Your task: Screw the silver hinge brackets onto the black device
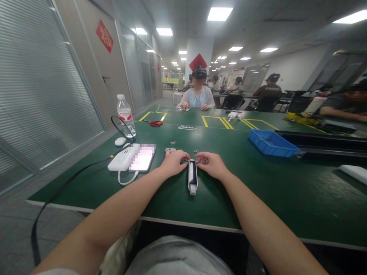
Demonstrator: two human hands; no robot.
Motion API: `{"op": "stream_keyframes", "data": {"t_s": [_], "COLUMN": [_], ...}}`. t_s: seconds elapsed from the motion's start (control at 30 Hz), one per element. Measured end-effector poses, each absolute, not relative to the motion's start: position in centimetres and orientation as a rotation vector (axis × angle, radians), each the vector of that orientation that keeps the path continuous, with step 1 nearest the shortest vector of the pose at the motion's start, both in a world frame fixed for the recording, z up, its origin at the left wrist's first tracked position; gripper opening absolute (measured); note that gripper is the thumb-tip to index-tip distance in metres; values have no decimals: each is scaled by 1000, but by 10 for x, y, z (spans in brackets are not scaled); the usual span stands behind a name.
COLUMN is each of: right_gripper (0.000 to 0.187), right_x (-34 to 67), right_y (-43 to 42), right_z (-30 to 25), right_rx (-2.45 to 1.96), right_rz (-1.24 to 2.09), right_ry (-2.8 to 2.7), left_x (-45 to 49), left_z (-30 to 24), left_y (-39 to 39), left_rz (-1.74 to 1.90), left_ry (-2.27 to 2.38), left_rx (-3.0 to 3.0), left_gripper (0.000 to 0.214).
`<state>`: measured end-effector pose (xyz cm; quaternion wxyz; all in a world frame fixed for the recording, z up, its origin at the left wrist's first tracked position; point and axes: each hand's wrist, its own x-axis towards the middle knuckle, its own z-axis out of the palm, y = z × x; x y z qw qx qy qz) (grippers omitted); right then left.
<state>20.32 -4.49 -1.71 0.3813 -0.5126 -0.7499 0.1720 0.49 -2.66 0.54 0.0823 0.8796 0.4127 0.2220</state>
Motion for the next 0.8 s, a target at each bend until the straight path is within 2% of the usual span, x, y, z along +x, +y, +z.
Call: {"op": "stream_keyframes", "data": {"t_s": [0.23,0.43,0.53,0.67,0.8], "right_gripper": [45,60,65,59,47], "right_x": [214,227,229,227,229], "right_y": [-40,-34,-32,-31,-31], "right_z": [-16,-22,-26,-28,-27], "right_rx": [-1280,-1484,-1559,-1651,-1695], "right_rz": [587,368,373,418,313], "right_ry": [-1849,-1735,-1792,-1835,-1779], "left_x": [4,5,5,5,4], "left_z": [4,5,5,3,2], "left_y": [-26,-27,-27,-26,-25], "left_rz": [671,683,687,692,692], "left_ry": [1244,1245,1252,1243,1238], "left_rx": [2613,2591,2570,2558,2555], "left_gripper": [17,21,24,26,26]}}
